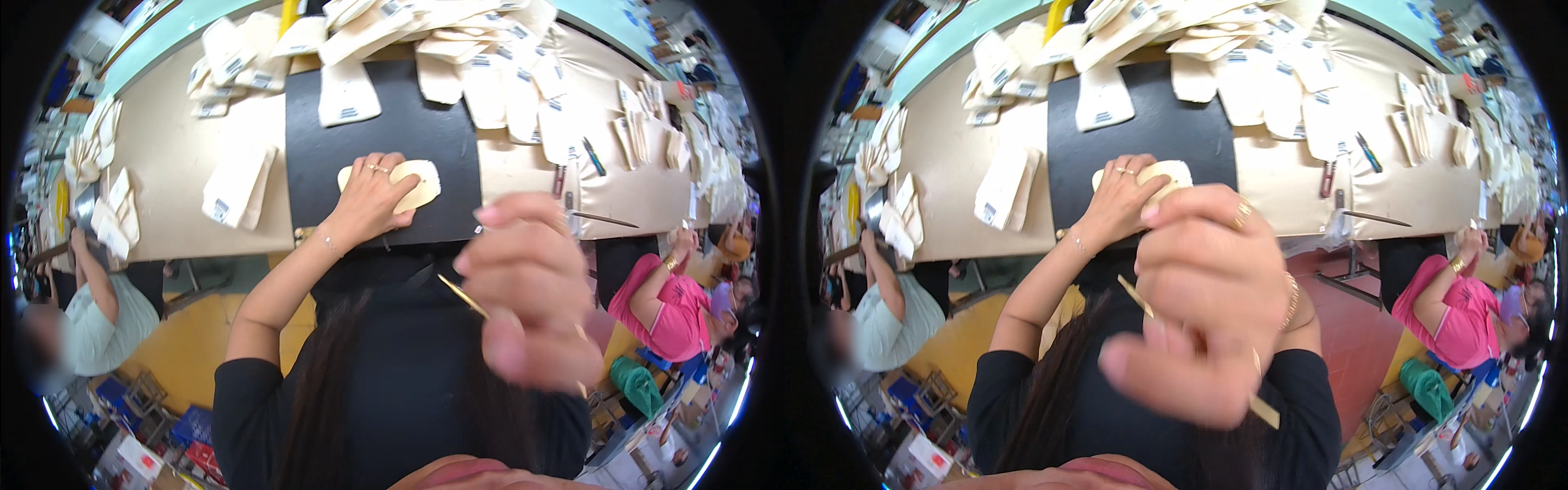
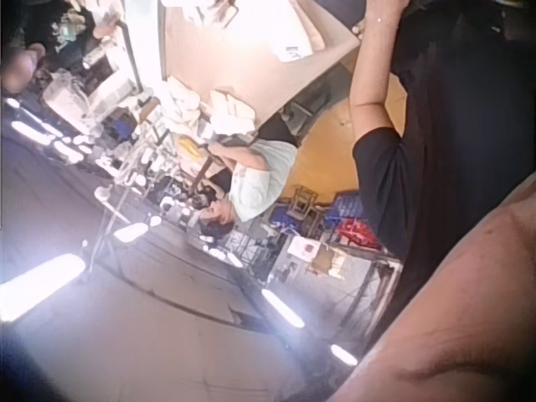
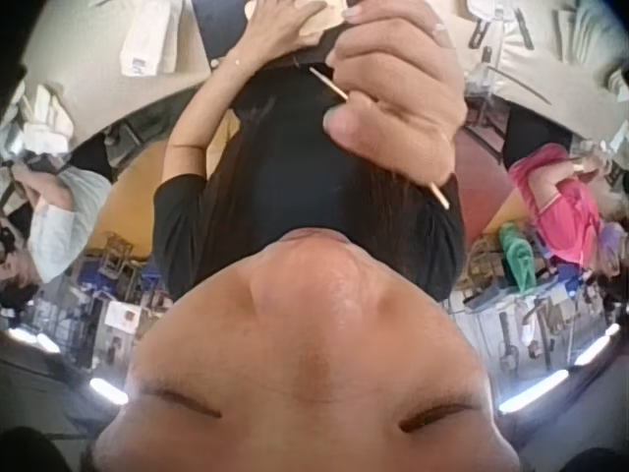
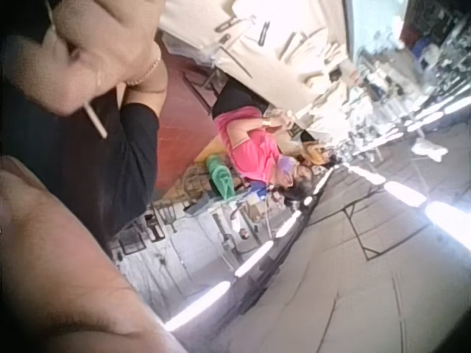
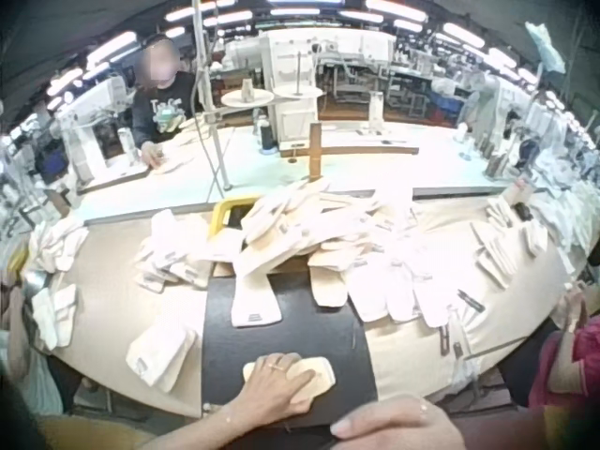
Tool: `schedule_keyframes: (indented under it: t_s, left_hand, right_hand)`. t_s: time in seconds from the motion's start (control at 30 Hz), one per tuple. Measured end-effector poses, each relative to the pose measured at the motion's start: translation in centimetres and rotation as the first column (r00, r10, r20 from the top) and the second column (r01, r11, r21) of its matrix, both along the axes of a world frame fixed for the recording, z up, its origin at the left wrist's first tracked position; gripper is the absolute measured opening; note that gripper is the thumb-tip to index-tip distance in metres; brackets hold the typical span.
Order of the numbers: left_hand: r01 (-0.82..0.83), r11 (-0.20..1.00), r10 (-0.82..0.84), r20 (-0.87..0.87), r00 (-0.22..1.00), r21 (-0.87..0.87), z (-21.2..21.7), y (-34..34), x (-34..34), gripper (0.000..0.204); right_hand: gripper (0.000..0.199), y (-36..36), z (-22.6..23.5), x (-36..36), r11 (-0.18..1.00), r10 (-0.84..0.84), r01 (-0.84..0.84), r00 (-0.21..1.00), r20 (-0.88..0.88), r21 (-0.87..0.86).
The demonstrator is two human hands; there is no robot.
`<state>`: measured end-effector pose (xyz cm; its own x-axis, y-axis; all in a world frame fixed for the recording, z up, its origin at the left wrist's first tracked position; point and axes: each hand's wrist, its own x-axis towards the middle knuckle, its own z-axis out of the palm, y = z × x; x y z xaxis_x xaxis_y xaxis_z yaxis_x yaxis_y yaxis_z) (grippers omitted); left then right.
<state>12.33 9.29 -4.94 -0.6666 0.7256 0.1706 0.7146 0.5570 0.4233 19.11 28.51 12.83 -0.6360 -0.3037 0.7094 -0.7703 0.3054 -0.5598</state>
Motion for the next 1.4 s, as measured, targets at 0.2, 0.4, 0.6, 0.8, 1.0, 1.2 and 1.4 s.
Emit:
schedule_keyframes:
  t_s: [0.2,0.4,0.6,0.8,1.0,1.2,1.4]
  left_hand:
    - [-0.328,0.939,0.339,-0.118,0.933,0.102,3.5,-5.7,-0.1,0.053]
    - [-0.668,0.741,0.625,-0.296,0.722,-0.068,5.5,-15.8,-2.0,0.048]
    - [-0.652,0.722,0.651,-0.094,0.754,-0.233,3.0,-18.8,-2.6,0.048]
    - [-0.65,0.747,0.624,-0.191,0.758,-0.139,5.0,-17.9,-2.7,0.048]
    - [-0.475,0.879,0.476,-0.046,0.878,0.044,6.7,-11.3,-0.7,0.053]
    - [-0.264,0.964,0.263,0.043,0.964,0.031,5.6,-6.4,0.6,0.054]
    - [-0.303,0.942,0.284,0.141,0.948,0.141,6.8,-6.0,0.4,0.055]
  right_hand:
    - [0.029,-2.2,2.9,1.6,0.998,0.039,-0.046,0.985,-0.166,-0.039]
    - [0.029,-1.2,3.0,1.4,0.956,0.28,-0.276,0.96,-0.025,0.093]
    - [0.028,1.8,-7.3,-3.6,0.943,-0.295,0.246,0.93,0.22,0.226]
    - [0.059,12.6,-17.4,-4.0,0.286,-0.883,0.617,0.468,-0.049,0.733]
    - [0.058,17.4,-21.6,-3.9,0.276,-0.887,0.621,0.458,-0.053,0.734]
    - [0.039,17.5,-18.7,-3.6,0.283,-0.915,0.728,0.4,-0.052,0.625]
    - [0.035,13.4,-12.7,-1.4,0.612,-0.788,0.738,0.602,0.133,0.285]
